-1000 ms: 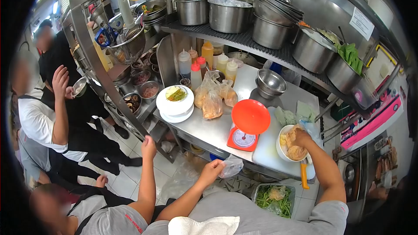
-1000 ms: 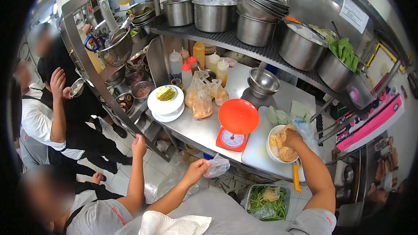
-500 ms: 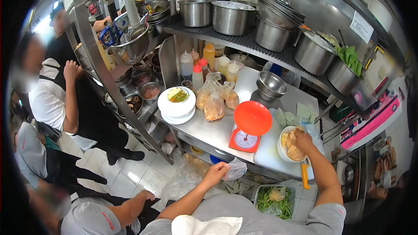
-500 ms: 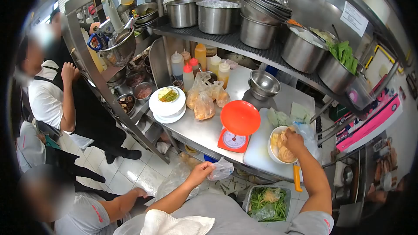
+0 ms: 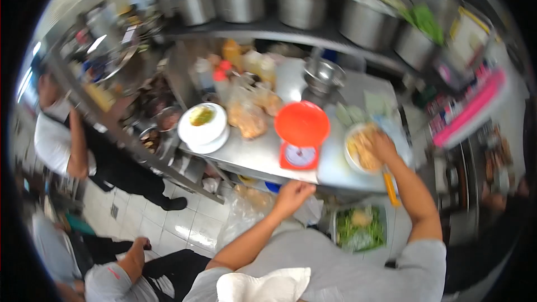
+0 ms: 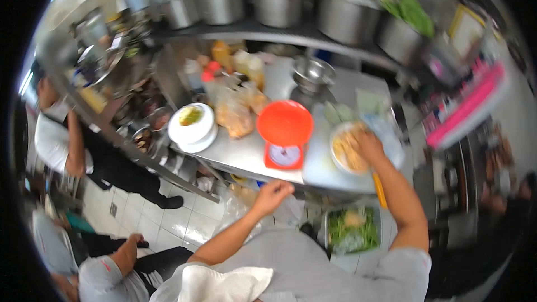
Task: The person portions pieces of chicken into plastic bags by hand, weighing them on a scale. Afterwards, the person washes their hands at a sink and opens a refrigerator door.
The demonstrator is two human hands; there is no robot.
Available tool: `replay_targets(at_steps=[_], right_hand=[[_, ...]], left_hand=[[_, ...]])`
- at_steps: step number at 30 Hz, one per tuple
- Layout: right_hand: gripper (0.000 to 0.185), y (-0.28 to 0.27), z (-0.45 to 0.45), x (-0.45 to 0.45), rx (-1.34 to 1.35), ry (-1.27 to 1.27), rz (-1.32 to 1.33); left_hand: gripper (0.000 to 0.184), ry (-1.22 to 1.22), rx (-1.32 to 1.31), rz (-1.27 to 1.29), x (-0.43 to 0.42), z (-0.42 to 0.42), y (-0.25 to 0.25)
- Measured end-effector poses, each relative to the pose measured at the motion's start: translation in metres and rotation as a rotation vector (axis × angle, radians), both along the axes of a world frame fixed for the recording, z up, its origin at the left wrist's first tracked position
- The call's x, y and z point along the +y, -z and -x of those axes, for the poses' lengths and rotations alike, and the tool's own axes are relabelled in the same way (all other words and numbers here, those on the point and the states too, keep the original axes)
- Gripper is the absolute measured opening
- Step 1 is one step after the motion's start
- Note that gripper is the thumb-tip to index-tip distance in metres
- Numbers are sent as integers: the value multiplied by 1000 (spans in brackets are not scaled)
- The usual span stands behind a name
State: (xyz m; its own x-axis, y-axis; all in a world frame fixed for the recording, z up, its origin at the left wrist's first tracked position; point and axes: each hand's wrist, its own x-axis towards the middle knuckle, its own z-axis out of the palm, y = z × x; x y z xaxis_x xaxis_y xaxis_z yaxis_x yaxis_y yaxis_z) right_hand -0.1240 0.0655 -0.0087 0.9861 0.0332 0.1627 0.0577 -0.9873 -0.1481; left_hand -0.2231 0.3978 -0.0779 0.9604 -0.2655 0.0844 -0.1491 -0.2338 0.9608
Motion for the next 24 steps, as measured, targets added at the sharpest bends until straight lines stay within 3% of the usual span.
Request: replay_targets(at_steps=[1,2,5,7,10,18,20,24], right_hand=[[47,-21,-2,2,186,-120,-64],[52,16,-23,-33,182,-137,-102],[42,-5,-18,-41,268,18,-409],[38,-1,-31,-55,501,19,-475],[35,-8,-27,-53,576,24,-520],[51,-3,-24,-39,459,31,-447],[61,5,-22,-33,320,21,-230],[68,10,-25,-26,347,123,-128]], left_hand=[[33,36,-57,-81,-12,-8,-25],[31,29,-213,-105,-28,-18,-40],[22,176,-404,-202,-81,-58,-62],[21,214,-507,-259,-119,-75,-83],[24,253,-549,-354,-170,-97,-83],[37,400,-439,-582,-212,-138,-56],[38,329,-471,-643,-211,-138,-47],[37,292,-454,-598,-212,-142,-39]])
